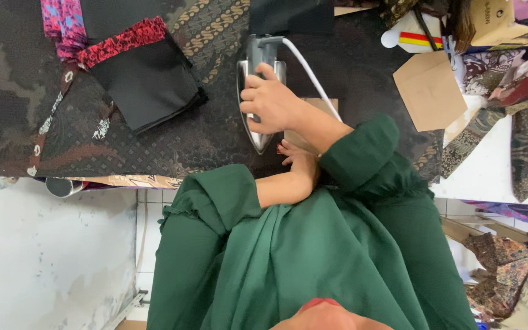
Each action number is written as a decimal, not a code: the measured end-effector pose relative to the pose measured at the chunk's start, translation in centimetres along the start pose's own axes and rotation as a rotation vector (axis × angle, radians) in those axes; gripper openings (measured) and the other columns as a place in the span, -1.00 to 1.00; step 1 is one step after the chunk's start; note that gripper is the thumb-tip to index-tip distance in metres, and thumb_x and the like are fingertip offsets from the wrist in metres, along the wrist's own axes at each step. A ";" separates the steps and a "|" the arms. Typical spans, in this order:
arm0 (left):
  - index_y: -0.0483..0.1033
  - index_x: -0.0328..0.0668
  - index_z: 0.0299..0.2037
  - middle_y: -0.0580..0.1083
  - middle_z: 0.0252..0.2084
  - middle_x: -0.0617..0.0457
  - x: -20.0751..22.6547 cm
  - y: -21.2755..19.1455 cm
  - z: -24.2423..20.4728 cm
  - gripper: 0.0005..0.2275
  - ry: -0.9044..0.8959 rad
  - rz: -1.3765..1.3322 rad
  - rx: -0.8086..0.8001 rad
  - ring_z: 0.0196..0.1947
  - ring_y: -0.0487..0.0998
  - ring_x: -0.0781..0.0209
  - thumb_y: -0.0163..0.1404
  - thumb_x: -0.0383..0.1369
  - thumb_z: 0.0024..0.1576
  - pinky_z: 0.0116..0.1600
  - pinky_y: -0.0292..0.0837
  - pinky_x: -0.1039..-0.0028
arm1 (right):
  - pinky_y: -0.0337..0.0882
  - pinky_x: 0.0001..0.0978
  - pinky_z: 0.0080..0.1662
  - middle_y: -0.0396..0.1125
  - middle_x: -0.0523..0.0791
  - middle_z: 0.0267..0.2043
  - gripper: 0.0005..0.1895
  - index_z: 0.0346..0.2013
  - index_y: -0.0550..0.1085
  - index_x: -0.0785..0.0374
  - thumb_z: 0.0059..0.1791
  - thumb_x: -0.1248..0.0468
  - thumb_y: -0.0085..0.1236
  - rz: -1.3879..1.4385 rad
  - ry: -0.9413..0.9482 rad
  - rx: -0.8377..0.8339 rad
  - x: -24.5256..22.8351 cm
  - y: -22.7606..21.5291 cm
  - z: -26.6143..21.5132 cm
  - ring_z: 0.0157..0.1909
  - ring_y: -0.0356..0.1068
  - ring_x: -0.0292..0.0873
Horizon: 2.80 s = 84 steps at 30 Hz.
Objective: The person irons small black fabric pieces on a table using a steam iron. They repeatedly place a brown paper template over the fabric, press it with the iron, then remove the template and set the fabric aside. The process is repeated for several pieces.
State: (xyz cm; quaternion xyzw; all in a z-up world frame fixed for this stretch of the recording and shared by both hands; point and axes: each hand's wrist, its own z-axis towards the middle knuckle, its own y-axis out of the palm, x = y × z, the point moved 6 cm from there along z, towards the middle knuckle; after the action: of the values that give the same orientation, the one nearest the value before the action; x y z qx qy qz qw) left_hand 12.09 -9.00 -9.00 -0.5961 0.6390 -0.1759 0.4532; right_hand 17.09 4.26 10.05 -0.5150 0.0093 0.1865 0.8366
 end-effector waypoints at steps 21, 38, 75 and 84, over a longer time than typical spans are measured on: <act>0.50 -0.14 -0.36 0.49 -0.30 0.07 -16.5 -4.7 -11.7 -0.87 0.595 -0.942 1.223 -0.28 0.50 0.06 0.05 -0.49 -0.12 -0.22 0.43 0.32 | 0.11 0.06 0.25 0.26 -0.20 -0.48 -0.86 -0.60 0.48 0.15 -0.25 0.18 0.24 -0.092 0.074 -0.046 -0.1 -3.5 -4.7 -0.16 0.26 -0.09; 0.59 -0.15 0.07 0.43 -0.13 0.06 -16.3 -0.9 -10.9 -0.64 0.320 -0.761 1.104 -0.15 0.46 0.08 0.05 -0.53 0.04 -0.11 0.44 0.30 | 0.12 0.01 0.21 0.29 -0.21 -0.47 -0.84 -0.65 0.44 0.15 -0.28 0.17 0.23 -0.142 0.140 -0.050 0.7 -5.1 -6.9 -0.15 0.29 -0.10; 0.64 -0.03 0.04 0.49 0.05 0.01 -14.6 -0.2 -10.1 -0.65 0.259 -0.612 1.085 0.18 0.47 -0.04 0.07 -0.51 0.03 0.22 0.34 0.15 | 0.37 -0.18 0.17 0.32 -0.08 -0.07 -0.65 -0.13 0.50 0.31 0.20 0.08 -0.06 -0.736 1.102 1.653 0.7 -26.2 -57.8 0.04 0.41 -0.07; 0.62 -0.04 0.06 0.48 0.06 0.00 -14.9 -0.2 -9.8 -0.63 0.294 -0.640 1.068 0.18 0.47 -0.05 0.07 -0.51 0.02 0.22 0.33 0.14 | 0.14 0.28 0.22 0.14 0.28 0.35 -0.11 0.30 0.28 0.24 -0.19 -0.10 0.35 -0.776 1.200 0.151 4.0 -10.8 -34.4 0.31 0.10 0.39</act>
State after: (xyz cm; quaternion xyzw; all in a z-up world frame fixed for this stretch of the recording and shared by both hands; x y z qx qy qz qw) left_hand 2.68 1.58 1.81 -0.4192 0.3093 -0.6764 0.5206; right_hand 30.31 -28.60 2.33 -0.4357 0.2966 -0.4405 0.7267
